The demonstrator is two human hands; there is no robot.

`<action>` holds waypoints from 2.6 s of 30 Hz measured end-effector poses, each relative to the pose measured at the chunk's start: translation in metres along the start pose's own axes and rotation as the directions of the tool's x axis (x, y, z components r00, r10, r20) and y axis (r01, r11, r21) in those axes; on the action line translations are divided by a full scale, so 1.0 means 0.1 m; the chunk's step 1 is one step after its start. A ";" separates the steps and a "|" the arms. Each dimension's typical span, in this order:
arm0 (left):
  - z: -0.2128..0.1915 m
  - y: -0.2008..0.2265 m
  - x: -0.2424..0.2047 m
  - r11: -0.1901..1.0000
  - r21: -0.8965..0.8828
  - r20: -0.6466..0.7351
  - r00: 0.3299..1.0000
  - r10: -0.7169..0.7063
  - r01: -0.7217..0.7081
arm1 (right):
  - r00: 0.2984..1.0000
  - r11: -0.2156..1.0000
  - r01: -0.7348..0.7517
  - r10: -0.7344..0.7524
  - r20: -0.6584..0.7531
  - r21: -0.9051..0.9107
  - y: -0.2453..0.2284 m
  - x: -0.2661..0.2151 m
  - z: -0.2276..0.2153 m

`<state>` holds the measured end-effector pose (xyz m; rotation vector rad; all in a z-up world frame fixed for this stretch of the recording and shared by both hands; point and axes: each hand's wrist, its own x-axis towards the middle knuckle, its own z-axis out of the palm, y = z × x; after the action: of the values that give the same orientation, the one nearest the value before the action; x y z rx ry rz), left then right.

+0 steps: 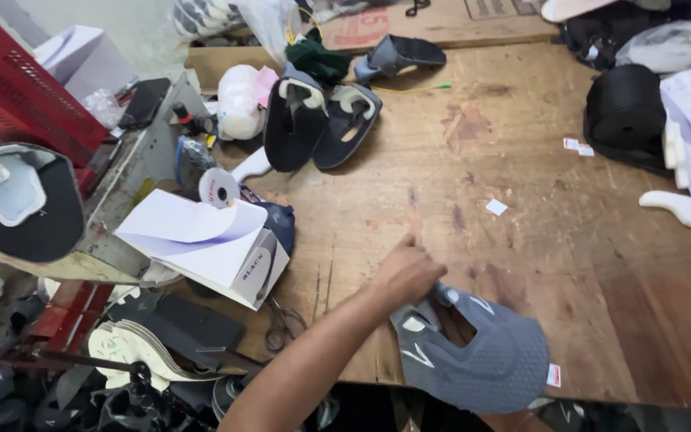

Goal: Folding and preparing shoe upper components for assembly on a workshop table.

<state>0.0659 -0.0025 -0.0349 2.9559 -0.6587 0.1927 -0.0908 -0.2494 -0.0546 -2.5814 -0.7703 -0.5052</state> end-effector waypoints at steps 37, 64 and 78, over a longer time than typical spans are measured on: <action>1.25 -0.54 0.69 0.868 -0.054 0.476 0.777 -0.412 0.493 | 0.974 0.977 0.200 -0.190 0.120 -0.075 -0.21 1.07 0.81; 0.28 -0.09 -0.39 0.917 -0.361 0.242 0.967 -0.083 0.169 | 0.939 0.947 0.282 -0.241 0.246 -0.150 -0.04 0.98 0.93; 1.31 -0.28 -0.29 0.906 -0.415 0.110 0.993 -0.038 0.081 | 0.979 0.972 0.201 -0.195 0.059 -0.124 -0.14 0.95 1.01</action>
<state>0.0650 0.0177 -0.1710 2.5754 -0.5384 -0.0937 -0.0024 -0.1501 -0.0950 -2.6574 -1.0508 -0.5739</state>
